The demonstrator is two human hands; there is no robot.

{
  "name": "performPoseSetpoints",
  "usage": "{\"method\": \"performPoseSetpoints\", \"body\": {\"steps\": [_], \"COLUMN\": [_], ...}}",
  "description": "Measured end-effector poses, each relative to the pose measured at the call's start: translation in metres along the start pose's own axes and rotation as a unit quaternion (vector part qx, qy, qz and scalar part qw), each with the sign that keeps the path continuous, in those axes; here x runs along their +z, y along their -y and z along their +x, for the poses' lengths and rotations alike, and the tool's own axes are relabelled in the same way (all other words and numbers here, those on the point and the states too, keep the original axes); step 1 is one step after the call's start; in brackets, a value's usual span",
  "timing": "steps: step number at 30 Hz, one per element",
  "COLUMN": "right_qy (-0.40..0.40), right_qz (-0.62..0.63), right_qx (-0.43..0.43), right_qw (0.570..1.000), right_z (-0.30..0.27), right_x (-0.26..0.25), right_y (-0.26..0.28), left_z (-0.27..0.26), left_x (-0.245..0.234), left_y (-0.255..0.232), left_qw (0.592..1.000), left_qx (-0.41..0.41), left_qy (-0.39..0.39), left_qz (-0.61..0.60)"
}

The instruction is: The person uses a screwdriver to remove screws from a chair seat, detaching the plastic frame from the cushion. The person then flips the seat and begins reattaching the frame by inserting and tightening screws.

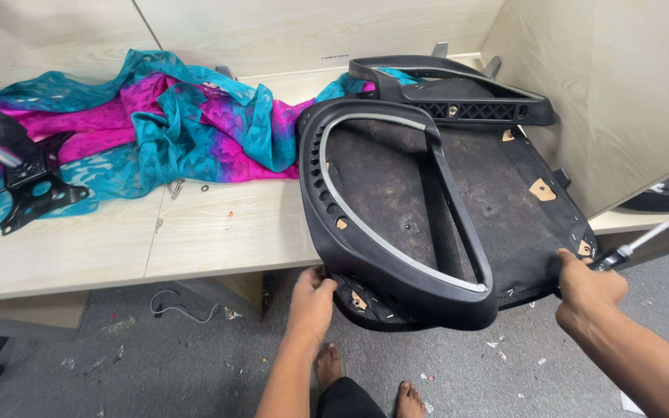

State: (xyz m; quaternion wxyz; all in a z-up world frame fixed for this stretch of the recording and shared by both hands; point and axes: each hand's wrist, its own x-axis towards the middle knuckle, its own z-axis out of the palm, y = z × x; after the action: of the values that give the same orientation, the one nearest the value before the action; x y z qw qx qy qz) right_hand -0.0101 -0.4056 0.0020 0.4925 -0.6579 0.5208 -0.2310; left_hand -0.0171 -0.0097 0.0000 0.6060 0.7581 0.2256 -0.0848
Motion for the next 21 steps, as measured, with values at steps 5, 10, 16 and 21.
{"method": "performPoseSetpoints", "body": {"steps": [5,10,16,21], "right_qy": [0.113,0.193,0.275,0.353], "right_qz": [-0.006,-0.071,-0.204,-0.245], "right_qx": [-0.092,-0.129,-0.219,-0.277], "right_qw": [0.989,0.970,0.914,0.860], "right_z": [-0.047,-0.087,-0.134,-0.193], "right_x": [0.014,0.041,0.086,0.140], "right_y": [0.037,0.104,0.176,0.205], "left_z": [0.055,0.116,0.183,0.221], "left_x": [-0.019,-0.049,-0.082,-0.110], "left_y": [-0.016,-0.040,-0.055,-0.068], "left_qw": [0.994,0.997,0.998,0.999], "left_qx": [0.006,-0.025,0.003,0.001], "left_qy": [-0.109,-0.074,-0.056,-0.041], "left_qz": [0.024,-0.012,0.013,0.000]}}
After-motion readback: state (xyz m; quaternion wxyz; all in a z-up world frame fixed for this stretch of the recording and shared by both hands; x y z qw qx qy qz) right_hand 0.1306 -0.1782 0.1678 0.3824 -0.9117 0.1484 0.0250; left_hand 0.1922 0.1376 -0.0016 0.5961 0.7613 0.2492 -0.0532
